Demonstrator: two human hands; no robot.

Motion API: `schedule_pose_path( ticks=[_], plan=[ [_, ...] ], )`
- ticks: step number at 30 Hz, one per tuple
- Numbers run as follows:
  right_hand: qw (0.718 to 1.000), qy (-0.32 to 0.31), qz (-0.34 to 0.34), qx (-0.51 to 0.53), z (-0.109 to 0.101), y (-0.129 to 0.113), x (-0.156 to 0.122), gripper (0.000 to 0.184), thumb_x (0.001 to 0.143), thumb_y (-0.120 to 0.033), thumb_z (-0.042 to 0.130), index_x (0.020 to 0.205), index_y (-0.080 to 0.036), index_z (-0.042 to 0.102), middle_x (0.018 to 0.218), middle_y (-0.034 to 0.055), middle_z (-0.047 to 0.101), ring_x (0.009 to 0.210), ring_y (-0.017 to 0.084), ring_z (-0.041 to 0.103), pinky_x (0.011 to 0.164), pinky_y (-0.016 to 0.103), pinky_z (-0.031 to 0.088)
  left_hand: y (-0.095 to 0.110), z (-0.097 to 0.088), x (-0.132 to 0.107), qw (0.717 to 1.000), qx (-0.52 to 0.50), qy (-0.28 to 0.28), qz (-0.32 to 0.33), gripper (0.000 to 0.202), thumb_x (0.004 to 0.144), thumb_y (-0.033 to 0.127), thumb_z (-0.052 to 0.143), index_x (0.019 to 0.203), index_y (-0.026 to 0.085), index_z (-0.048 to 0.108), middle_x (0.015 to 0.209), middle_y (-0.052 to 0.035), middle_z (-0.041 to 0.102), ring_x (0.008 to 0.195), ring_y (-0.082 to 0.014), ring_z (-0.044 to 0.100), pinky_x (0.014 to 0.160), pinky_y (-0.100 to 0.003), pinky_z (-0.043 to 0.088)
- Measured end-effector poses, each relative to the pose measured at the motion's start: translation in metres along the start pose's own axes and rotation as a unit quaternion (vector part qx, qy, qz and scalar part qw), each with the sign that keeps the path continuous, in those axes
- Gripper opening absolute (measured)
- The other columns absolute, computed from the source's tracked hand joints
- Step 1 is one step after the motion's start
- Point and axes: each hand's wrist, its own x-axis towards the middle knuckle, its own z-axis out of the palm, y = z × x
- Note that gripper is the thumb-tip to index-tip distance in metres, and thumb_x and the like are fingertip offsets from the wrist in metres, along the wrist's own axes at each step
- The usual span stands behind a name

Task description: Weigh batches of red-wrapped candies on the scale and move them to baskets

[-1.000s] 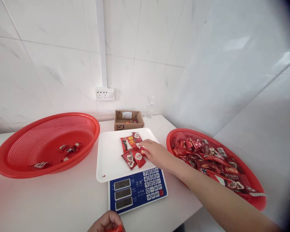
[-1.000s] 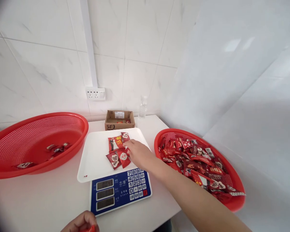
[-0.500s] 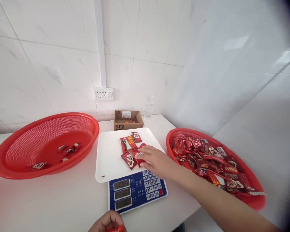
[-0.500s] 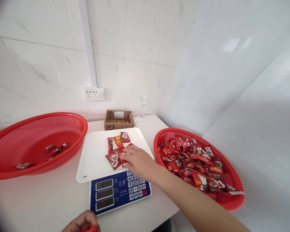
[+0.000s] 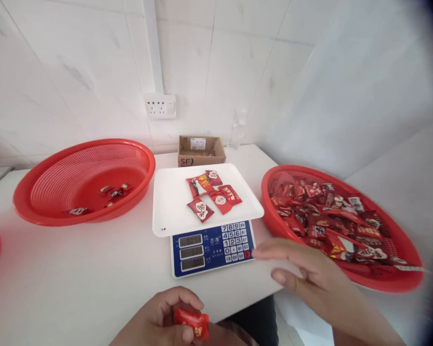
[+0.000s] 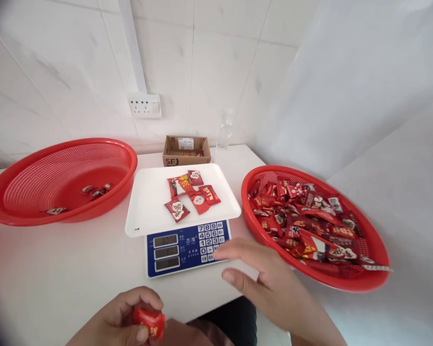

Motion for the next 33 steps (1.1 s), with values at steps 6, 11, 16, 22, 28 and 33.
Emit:
schedule_pose_path(
  ticks=[6,11,16,22,28,33],
  plan=[
    [0.976,-0.196,0.020,0.094,0.058,0.000,-0.020,0.054,0.077,-0.070,0.046,0.081,-0.022,0.069,0.076,0.0028,0.066,0.070,0.015,0.059,0.064,0.024,0.044,0.006,0.018,0.007,0.987,0.159,-0.006,-0.004,0.032,0.073,0.044,0.070,0.082,0.018,0.055,0.074,0.0001,0.060,0.067,-0.0118,0.049,0.062,-0.022,0.032],
    [0.955,-0.286,0.015,0.070,0.077,-0.004,-0.013,0.028,0.076,-0.049,0.065,0.079,-0.021,0.069,0.075,0.0003,0.065,0.070,0.014,0.057,0.064,0.021,0.040,0.005,0.025,0.011,0.968,0.252,0.004,0.009,0.031,0.081,0.050,0.058,0.084,0.019,0.051,0.073,0.0015,0.057,0.066,-0.0124,0.046,0.063,-0.023,0.034],
    [0.938,-0.337,-0.036,0.069,0.090,-0.006,-0.004,0.019,0.085,-0.036,0.057,0.080,-0.020,0.067,0.075,-0.0010,0.063,0.067,0.012,0.056,0.061,0.020,0.037,0.013,0.029,0.007,0.950,0.311,-0.011,0.003,0.029,0.085,0.050,0.050,0.084,0.020,0.048,0.072,0.0025,0.054,0.067,-0.0128,0.045,0.062,-0.022,0.035],
    [0.942,-0.324,-0.073,0.042,0.093,-0.004,-0.006,0.022,0.087,-0.027,0.051,0.070,-0.019,0.062,0.068,-0.0022,0.061,0.064,0.009,0.053,0.061,0.020,0.036,0.021,0.032,0.006,0.912,0.410,0.022,0.003,0.031,0.081,0.050,0.054,0.076,0.019,0.050,0.070,0.0027,0.049,0.063,-0.0116,0.038,0.055,-0.021,0.030],
    [0.947,-0.314,-0.031,0.063,0.082,-0.004,-0.006,0.026,0.084,-0.034,0.057,0.064,-0.018,0.055,0.065,-0.0038,0.054,0.065,0.008,0.051,0.061,0.018,0.036,0.015,0.028,0.007,0.893,0.450,0.013,0.019,0.042,0.084,0.056,0.047,0.066,0.018,0.049,0.068,0.0034,0.047,0.062,-0.0100,0.038,0.056,-0.019,0.032],
    [0.955,-0.289,-0.015,0.069,0.083,-0.007,-0.007,0.033,0.085,-0.046,0.055,0.068,-0.019,0.059,0.069,-0.0019,0.057,0.066,0.010,0.053,0.061,0.019,0.038,0.006,0.021,0.005,0.897,0.440,0.032,0.022,0.044,0.082,0.060,0.048,0.069,0.018,0.048,0.073,0.0023,0.047,0.067,-0.0104,0.041,0.062,-0.020,0.036]
  ],
)
